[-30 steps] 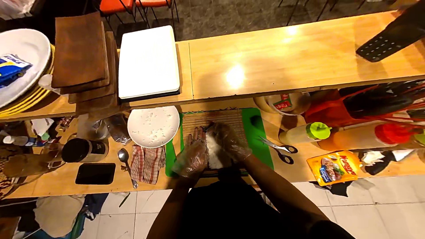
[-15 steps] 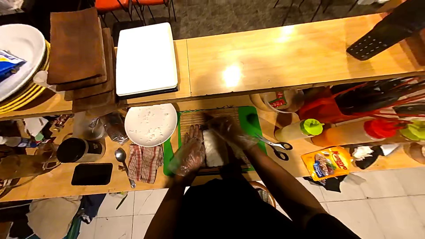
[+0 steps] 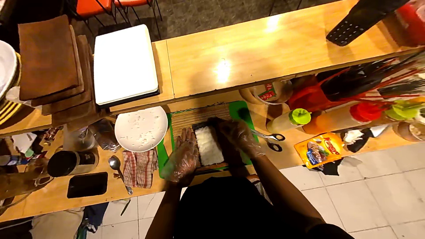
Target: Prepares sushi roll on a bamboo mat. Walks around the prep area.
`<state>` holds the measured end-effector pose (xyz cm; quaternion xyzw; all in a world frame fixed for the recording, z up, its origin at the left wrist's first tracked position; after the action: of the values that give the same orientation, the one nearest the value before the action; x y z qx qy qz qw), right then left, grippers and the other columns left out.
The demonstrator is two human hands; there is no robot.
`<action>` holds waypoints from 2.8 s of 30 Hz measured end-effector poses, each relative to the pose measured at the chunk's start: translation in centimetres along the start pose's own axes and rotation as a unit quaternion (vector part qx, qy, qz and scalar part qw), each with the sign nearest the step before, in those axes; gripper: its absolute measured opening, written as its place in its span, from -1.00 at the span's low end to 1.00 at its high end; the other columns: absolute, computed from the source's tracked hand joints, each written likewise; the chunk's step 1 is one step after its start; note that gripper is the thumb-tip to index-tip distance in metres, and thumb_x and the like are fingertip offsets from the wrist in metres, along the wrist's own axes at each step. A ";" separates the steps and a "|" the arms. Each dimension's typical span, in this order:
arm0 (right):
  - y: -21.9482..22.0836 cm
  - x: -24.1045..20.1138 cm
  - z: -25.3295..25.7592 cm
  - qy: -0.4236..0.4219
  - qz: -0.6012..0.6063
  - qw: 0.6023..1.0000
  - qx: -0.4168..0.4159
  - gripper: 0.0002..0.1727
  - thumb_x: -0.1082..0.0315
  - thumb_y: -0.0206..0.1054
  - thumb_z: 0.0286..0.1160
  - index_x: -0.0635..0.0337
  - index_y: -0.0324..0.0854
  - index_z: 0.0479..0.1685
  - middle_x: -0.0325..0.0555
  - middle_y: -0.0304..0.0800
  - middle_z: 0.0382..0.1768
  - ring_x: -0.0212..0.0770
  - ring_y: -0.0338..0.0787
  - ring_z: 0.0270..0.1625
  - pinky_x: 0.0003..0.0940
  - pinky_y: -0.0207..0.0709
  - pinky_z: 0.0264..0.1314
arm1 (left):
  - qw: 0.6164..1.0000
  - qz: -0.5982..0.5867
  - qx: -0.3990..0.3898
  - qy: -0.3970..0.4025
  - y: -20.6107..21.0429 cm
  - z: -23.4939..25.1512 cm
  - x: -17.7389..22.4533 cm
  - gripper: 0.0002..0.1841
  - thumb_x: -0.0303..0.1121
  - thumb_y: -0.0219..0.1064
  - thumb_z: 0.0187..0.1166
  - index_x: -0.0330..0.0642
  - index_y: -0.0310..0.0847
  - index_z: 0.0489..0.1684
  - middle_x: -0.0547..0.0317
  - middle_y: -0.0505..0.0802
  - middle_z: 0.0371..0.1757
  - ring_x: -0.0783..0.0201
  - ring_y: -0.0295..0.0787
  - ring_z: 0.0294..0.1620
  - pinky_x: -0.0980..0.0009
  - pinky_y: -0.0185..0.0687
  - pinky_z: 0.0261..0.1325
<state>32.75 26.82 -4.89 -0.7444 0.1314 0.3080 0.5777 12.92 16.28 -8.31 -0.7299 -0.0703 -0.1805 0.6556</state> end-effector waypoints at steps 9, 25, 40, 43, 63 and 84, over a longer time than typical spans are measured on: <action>2.0 -0.3 1.9 -0.139 -0.034 0.987 0.066 -0.84 0.30 0.36 0.56 0.10 0.84 -0.08 0.03 0.85 0.03 0.01 0.81 0.17 0.02 0.67 0.31 | 1.000 -0.006 0.006 -0.010 0.0 0.2 -0.1 -0.35 -0.10 -0.20 0.81 -0.20 0.07 0.87 0.01 0.11 0.91 0.02 -0.26 0.95 -0.08 -0.33 0.93; 2.0 -2.9 3.0 -0.138 0.010 0.990 -0.015 -0.79 0.24 0.49 0.47 -0.01 0.87 0.01 -0.08 0.88 0.02 -0.09 0.84 0.10 0.01 0.70 0.26 | 0.999 0.000 0.022 -0.029 0.3 0.7 -0.5 -0.36 -0.11 -0.22 0.81 -0.14 0.07 0.88 0.13 0.11 0.92 0.12 -0.28 0.96 -0.03 -0.32 0.94; 3.3 -4.0 3.0 -0.175 -0.005 0.984 -0.039 -0.84 0.39 0.42 0.48 0.06 0.87 -0.07 -0.02 0.86 0.03 -0.01 0.82 0.14 0.04 0.67 0.29 | 0.999 -0.003 -0.008 -0.032 -0.1 1.4 -0.1 -0.36 -0.10 -0.22 0.81 -0.18 0.08 0.87 0.12 0.05 0.94 0.13 -0.35 0.96 -0.02 -0.35 0.94; 3.0 -4.8 2.9 -0.185 -0.038 0.982 -0.013 -0.84 0.33 0.42 0.50 0.05 0.87 -0.07 0.00 0.87 0.00 0.01 0.83 0.12 0.05 0.67 0.26 | 0.999 -0.022 0.007 -0.031 -0.3 1.6 -0.1 -0.36 -0.11 -0.15 0.80 -0.21 0.13 0.84 0.08 0.10 0.92 0.11 -0.30 0.96 -0.03 -0.35 0.94; 4.6 -7.1 2.4 -0.151 -0.016 0.986 -0.064 -0.77 0.27 0.32 0.65 0.21 0.74 0.07 0.11 0.80 0.06 0.06 0.80 0.14 0.06 0.68 0.24 | 0.999 0.003 -0.024 -0.035 -0.1 1.8 0.3 -0.33 -0.09 -0.17 0.81 -0.23 -0.01 0.89 0.03 -0.01 0.94 0.12 -0.35 0.96 -0.03 -0.36 0.94; -2.5 -0.8 2.1 -0.007 0.169 0.985 -0.033 -0.68 0.06 0.30 0.72 0.06 0.77 0.13 -0.06 0.88 -0.02 -0.15 0.86 -0.06 -0.03 0.77 0.05 | 1.000 -0.007 0.025 -0.018 -0.9 -0.1 -1.1 -0.33 -0.11 -0.23 0.81 -0.22 -0.02 0.89 0.03 0.04 0.93 0.09 -0.29 0.96 -0.04 -0.28 0.94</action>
<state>32.89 29.47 -2.78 -0.7275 0.2412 0.4112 0.4934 11.53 16.41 -7.88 -0.7161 -0.0916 -0.1699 0.6707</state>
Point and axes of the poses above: each hand's wrist, its own z-axis towards the middle knuckle, its own y-axis out of the palm, x = y × z, the point moved 9 cm from there along z, towards the middle knuckle
